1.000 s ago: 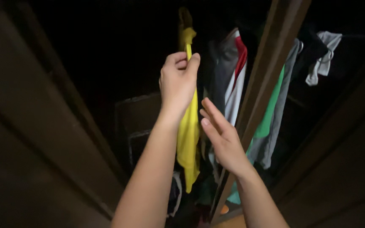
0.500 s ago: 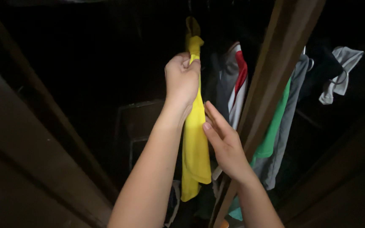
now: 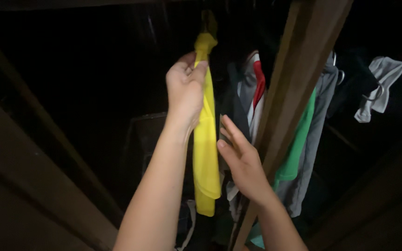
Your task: The person opens a wardrobe and removes several garments on hangers one by one, including shorts, pants, and shirts. Each item is briefly held and then placed on a chair. The person repeats this process for multiple clothing items.
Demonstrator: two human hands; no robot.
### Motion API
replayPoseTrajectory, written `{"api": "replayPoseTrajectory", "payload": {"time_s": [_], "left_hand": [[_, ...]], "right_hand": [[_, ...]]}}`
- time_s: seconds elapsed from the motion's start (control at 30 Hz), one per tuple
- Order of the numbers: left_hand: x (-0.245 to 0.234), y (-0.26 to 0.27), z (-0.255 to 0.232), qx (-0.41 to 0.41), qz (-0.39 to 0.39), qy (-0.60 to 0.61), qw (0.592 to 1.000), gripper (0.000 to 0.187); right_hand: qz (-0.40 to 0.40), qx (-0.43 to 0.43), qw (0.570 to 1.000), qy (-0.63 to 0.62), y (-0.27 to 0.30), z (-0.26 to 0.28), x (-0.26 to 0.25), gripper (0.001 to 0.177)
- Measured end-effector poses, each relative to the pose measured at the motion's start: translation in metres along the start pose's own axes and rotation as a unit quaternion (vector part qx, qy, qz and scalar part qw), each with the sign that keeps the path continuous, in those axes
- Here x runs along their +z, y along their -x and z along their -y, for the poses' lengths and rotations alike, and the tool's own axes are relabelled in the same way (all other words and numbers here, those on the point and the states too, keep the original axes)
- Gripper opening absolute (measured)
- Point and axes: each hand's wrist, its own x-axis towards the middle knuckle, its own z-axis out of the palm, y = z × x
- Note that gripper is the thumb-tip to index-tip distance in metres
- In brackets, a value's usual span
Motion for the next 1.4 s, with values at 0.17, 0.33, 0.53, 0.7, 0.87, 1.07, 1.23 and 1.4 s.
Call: {"api": "replayPoseTrajectory", "payload": {"time_s": [0.17, 0.33, 0.53, 0.7, 0.87, 1.07, 1.23, 1.4], "left_hand": [[-0.002, 0.002, -0.005, -0.007, -0.005, -0.003, 1.0, 0.046], [0.004, 0.004, 0.003, 0.019, -0.014, -0.003, 1.0, 0.042], [0.014, 0.006, 0.008, 0.076, -0.002, 0.012, 0.997, 0.038], [0.015, 0.025, -0.001, 0.059, -0.018, -0.026, 0.998, 0.034], [-0.003, 0.059, -0.021, 0.062, -0.014, -0.063, 0.996, 0.033], [-0.026, 0.1, -0.032, 0.033, -0.024, -0.042, 0.998, 0.031], [-0.05, 0.136, -0.044, 0.01, -0.028, -0.017, 0.999, 0.031], [-0.085, 0.183, -0.081, -0.037, 0.001, -0.013, 0.999, 0.031]], "right_hand": [[0.017, 0.041, 0.998, -0.033, 0.0, -0.002, -0.002, 0.064], [0.023, 0.018, 0.997, -0.068, -0.002, -0.006, 0.0, 0.065], [0.007, 0.013, 0.995, -0.102, -0.005, -0.009, 0.005, 0.067], [-0.008, 0.024, 0.996, -0.087, -0.007, -0.01, 0.007, 0.065], [-0.021, 0.052, 0.998, -0.039, -0.009, -0.012, 0.006, 0.065], [-0.008, 0.031, 0.997, -0.066, -0.006, -0.022, 0.011, 0.061], [-0.022, -0.05, 0.998, -0.01, -0.003, -0.029, 0.016, 0.055], [-0.034, -0.045, 0.998, -0.007, 0.002, -0.024, 0.032, 0.054]]}}
